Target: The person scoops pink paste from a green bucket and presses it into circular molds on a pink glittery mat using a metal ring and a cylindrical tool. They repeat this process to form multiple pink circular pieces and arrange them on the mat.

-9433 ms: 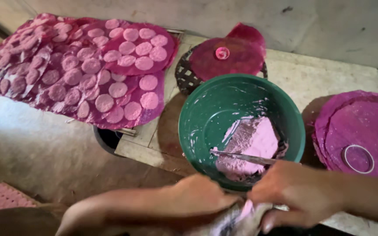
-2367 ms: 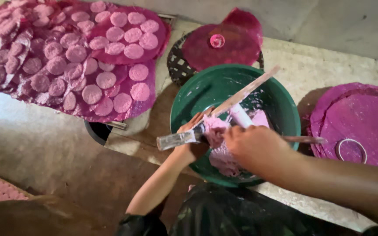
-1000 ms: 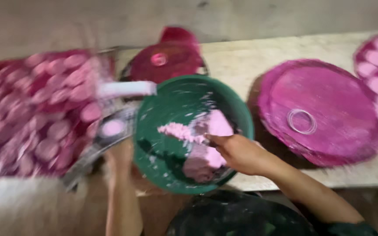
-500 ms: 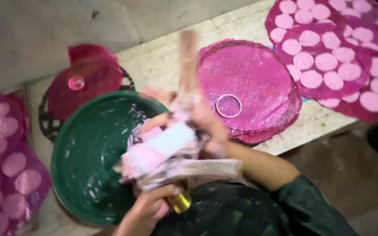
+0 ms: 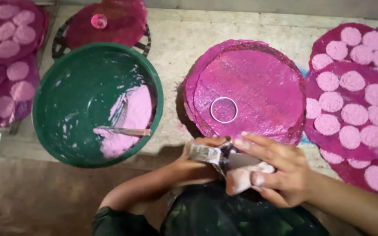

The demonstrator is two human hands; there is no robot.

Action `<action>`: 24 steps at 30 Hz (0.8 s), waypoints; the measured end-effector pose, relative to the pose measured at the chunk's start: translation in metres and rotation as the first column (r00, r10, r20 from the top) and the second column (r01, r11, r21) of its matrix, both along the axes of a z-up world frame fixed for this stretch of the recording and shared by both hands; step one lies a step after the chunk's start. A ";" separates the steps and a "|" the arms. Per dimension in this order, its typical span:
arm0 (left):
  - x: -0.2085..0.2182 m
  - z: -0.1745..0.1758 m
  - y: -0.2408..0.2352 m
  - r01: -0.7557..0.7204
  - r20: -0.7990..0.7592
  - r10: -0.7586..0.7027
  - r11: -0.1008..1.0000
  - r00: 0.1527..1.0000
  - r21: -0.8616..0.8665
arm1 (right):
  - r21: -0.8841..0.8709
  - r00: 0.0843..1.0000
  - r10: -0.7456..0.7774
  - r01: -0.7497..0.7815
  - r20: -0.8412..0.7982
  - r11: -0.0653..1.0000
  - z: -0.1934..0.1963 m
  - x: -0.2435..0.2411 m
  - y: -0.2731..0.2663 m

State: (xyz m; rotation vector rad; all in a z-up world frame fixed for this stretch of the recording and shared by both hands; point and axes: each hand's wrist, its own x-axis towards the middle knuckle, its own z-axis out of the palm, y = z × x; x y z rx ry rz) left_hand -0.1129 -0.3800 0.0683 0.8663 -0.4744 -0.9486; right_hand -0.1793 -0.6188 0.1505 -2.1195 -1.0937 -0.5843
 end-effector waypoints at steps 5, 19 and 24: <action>-0.007 -0.009 -0.042 -0.131 0.514 -0.059 0.936 0.856 0.326 | 0.066 0.973 -0.025 0.041 -0.229 0.997 -0.034 -0.001 -0.029; 0.137 0.009 -0.073 -0.042 -0.006 0.058 0.658 0.998 -0.752 | 0.346 -0.277 0.353 0.076 -0.894 0.935 -0.080 0.061 -0.156; 0.148 -0.045 -0.100 -0.268 -0.264 0.089 0.547 0.961 -0.793 | -0.023 -0.291 -0.017 0.018 -0.956 1.000 -0.095 0.081 -0.178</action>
